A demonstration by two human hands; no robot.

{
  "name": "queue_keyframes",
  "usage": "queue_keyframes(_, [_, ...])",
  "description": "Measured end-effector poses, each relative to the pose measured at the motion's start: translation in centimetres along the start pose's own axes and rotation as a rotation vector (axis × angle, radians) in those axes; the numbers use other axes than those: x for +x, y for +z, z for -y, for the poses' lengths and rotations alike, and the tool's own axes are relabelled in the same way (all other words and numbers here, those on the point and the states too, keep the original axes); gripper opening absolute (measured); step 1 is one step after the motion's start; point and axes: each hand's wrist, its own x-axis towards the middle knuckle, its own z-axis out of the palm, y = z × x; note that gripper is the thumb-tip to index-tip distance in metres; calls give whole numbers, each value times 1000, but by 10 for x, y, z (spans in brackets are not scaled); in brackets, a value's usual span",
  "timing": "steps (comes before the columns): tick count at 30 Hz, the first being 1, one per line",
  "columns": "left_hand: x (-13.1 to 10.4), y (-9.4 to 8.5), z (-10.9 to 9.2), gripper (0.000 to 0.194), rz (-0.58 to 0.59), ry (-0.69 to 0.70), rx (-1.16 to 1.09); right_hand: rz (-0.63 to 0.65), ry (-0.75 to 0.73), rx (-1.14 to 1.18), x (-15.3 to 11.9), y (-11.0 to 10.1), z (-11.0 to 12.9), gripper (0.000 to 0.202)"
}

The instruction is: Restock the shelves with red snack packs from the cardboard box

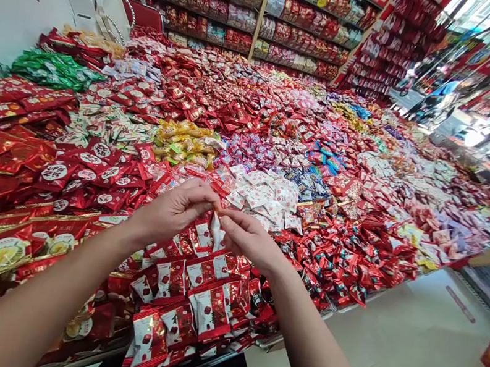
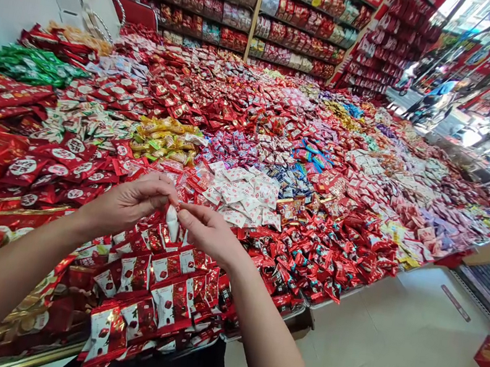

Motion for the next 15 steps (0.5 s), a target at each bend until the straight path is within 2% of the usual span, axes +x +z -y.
queue_keyframes(2, [-1, 4, -5, 18, -31, -18, -142, 121, 59, 197, 0, 3, 4, 28])
queue_keyframes(3, [-2, 6, -7, 16, -51, -74, -238, 132, 68, 242, 0, 5, 5, 28])
queue_keyframes(5, [-7, 8, -9, 16, -111, -249, -471, 77, 64, 244, 2, 8, 3, 30])
queue_keyframes(7, [-13, 9, -8, 26, -138, -414, -663, -33, 42, 134, 3, 11, 0, 30])
queue_keyframes(9, [-18, 10, -2, 38, -105, -479, -625, -121, 22, -67, 5, 14, -3, 29])
queue_keyframes(11, [-22, 11, 7, 46, -60, -475, -436, -153, 2, -286, 6, 13, -6, 26])
queue_keyframes(13, [-26, 15, 18, 49, -49, -463, -296, -198, -21, -451, 5, 8, -9, 22])
queue_keyframes(15, [-29, 19, 29, 48, -36, -475, -250, -288, -21, -550, 2, -1, -13, 20])
